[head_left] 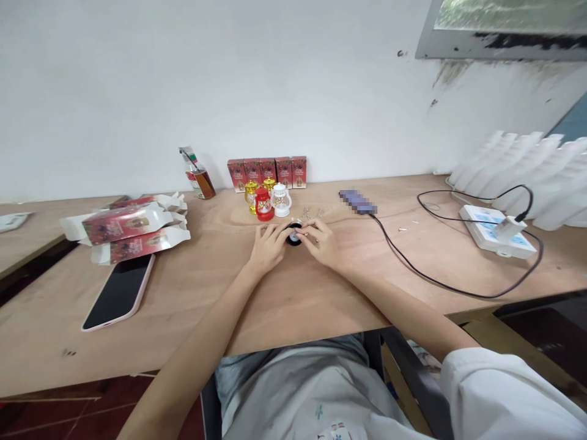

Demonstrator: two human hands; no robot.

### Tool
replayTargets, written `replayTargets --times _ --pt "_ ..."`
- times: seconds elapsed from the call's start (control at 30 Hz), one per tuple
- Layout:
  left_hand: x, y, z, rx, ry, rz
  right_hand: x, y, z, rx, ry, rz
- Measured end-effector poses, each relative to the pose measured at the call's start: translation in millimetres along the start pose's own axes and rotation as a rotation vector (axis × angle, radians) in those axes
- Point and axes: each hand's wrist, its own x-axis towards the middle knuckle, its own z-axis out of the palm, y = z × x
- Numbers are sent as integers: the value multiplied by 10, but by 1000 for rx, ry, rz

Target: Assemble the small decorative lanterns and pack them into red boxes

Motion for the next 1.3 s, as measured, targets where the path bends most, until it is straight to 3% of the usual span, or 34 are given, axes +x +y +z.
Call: replayTargets --times 0.17,0.27,0.47,0.57,0.7,1.03,1.3 --pt "-20 -28 21 -11 74 -78 -51 -67 44 -250 -60 -127" --pt "-37 -40 34 10 114 -57 -55 -95 58 -308 -77 -160" --pt "-43 -46 58 23 161 -69 -26 -81 59 -284 -122 -112" --pt "-21 -41 64 29 191 -91 -4 -14 62 -163 -74 -101" --pt "9 -39 50 25 150 -66 7 84 31 -54 -22 -129" --pt "11 -37 -15 27 124 0 44 168 -96 -162 -102 -311" --pt "6 -40 -2 31 100 10 30 200 -95 -175 -144 -293"
